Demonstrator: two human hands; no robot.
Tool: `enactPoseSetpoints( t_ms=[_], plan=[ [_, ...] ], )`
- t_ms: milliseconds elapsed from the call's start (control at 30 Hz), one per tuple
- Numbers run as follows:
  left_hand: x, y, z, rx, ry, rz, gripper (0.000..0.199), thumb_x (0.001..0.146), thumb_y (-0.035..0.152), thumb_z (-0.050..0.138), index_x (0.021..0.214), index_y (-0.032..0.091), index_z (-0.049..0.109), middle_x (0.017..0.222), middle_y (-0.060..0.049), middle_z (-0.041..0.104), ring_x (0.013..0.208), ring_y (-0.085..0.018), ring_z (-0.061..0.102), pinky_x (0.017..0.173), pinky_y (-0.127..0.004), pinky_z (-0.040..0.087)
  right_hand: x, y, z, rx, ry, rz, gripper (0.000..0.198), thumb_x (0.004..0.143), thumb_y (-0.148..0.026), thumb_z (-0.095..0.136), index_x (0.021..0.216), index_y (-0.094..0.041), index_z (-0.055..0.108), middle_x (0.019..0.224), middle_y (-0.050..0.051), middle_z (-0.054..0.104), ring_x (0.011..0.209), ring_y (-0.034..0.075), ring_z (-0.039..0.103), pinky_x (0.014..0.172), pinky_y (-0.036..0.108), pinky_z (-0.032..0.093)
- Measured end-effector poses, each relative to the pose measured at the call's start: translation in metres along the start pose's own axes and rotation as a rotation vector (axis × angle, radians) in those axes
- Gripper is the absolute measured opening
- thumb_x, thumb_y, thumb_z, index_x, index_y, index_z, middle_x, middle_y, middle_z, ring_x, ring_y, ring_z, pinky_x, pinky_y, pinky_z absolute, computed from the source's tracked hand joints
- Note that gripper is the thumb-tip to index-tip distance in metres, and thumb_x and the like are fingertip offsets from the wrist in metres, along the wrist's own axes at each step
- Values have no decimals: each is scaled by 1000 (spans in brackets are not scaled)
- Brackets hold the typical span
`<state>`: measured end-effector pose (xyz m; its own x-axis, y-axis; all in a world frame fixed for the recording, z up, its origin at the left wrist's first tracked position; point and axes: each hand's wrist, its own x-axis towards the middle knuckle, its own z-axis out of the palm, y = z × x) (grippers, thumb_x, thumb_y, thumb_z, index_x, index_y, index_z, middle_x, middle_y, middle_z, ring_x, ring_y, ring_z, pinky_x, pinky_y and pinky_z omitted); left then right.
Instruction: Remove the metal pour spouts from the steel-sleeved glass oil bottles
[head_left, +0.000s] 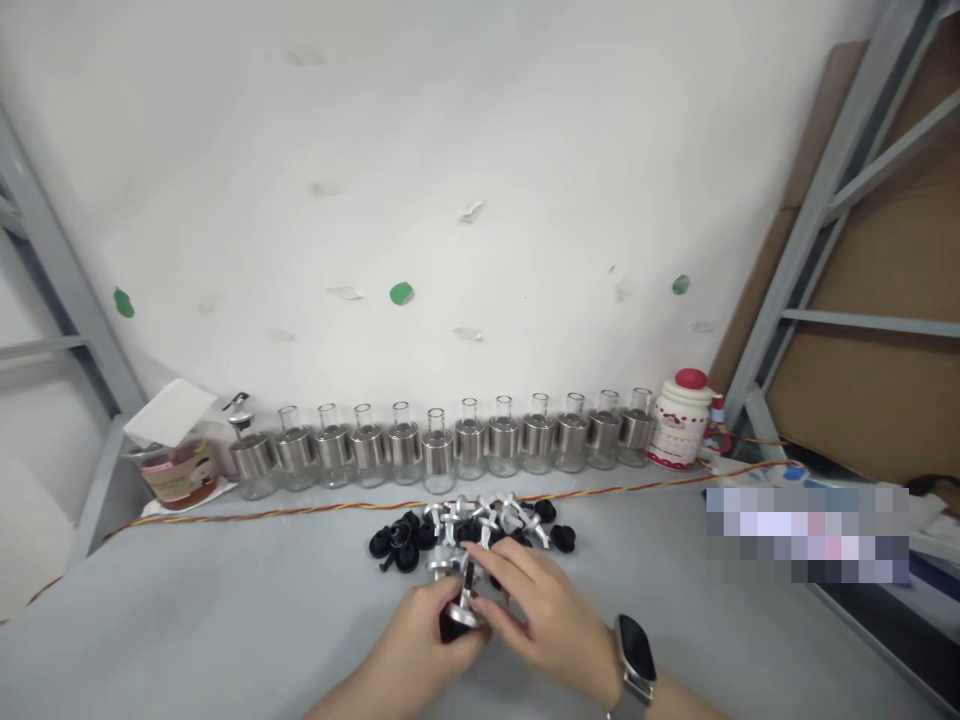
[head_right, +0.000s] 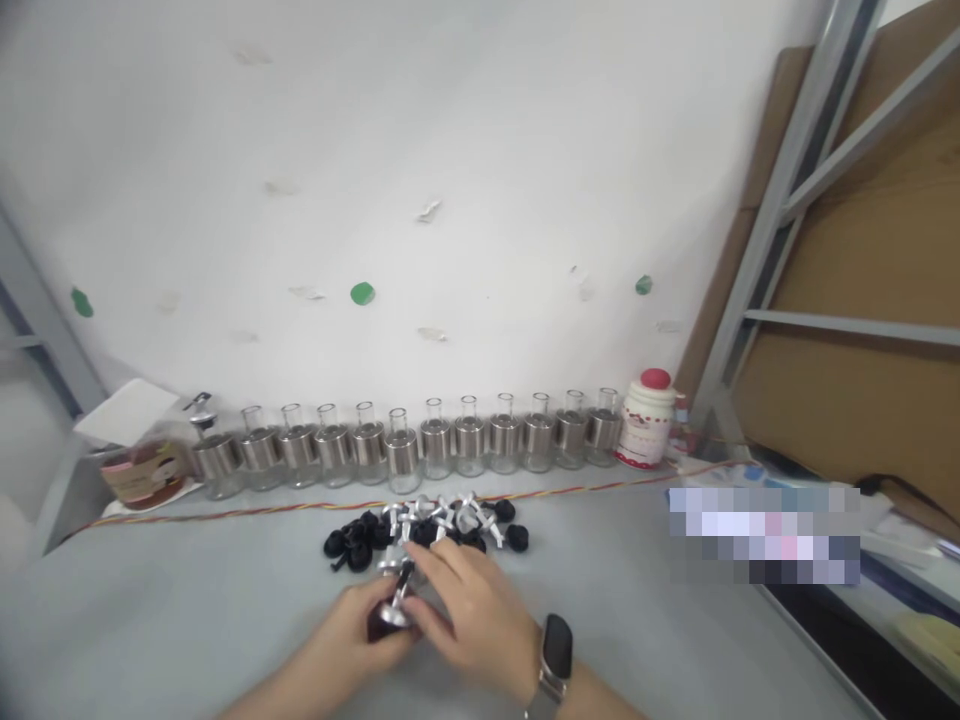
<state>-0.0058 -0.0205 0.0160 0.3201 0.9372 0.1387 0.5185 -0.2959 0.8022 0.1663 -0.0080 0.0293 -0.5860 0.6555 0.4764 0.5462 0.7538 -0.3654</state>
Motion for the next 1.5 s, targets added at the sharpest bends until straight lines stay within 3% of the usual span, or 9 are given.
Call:
enactPoseSetpoints(
  t_ms=[267,467,633,900,1033,1167,1267,1367,1500],
  plan=[
    [-9,5,8,284,-73,6,16,72,28,50,74,15,59,72,-7,68,61,-18,60,56,-23,40,0,-2,5,-130,-7,-89,23,87,-28,35,93,-15,53,81,7,55,73,18,50,66,30,41],
    [-6,-2,13,97,-114,13,9,69,22,52,69,14,57,65,-3,64,59,-14,57,55,-20,42,0,0,14,-318,80,-218,31,88,-18,24,77,-14,52,68,6,51,63,18,46,57,30,36],
    [-7,2,12,-230,-226,-198,10,69,20,48,74,13,53,51,2,55,37,-8,47,35,-16,35,-3,1,19,-309,74,-225,32,88,-16,22,77,-14,52,70,7,53,61,18,46,55,29,36],
    [-6,12,9,-330,-314,-255,25,59,34,67,70,14,56,51,4,53,39,-5,42,37,-14,34,4,7,0,117,155,268,35,91,-25,22,66,-19,46,64,1,51,61,13,50,59,24,39],
    [-3,7,8,-248,-123,-237,31,69,40,58,88,16,53,55,4,55,35,-6,40,33,-17,33,9,28,4,173,188,356,28,88,-25,29,93,-17,56,86,6,58,82,18,54,76,29,41],
    [0,0,1,-142,91,-81,35,78,36,47,109,20,40,95,-5,61,72,-14,57,65,-22,43,10,39,14,279,198,414,37,85,-28,36,119,-18,44,89,6,58,85,18,54,80,31,40],
    [1,-5,0,-23,39,-103,54,76,29,49,123,18,26,89,-5,63,70,-16,58,66,-24,41,10,29,11,300,230,438,31,85,-35,36,105,-18,52,75,3,58,74,17,53,73,30,41],
    [0,-7,1,128,-32,-132,72,68,17,53,130,17,16,84,-4,65,65,-18,59,61,-24,40,7,8,4,319,80,393,35,87,-39,31,73,-18,55,64,0,55,60,14,50,59,24,38],
    [-2,-3,0,169,-67,-105,78,63,11,53,132,23,17,96,-3,66,72,-18,61,65,-23,40,3,-10,8,406,-44,353,29,86,-39,37,70,-19,51,64,-1,57,58,12,50,52,21,34]
  ],
)
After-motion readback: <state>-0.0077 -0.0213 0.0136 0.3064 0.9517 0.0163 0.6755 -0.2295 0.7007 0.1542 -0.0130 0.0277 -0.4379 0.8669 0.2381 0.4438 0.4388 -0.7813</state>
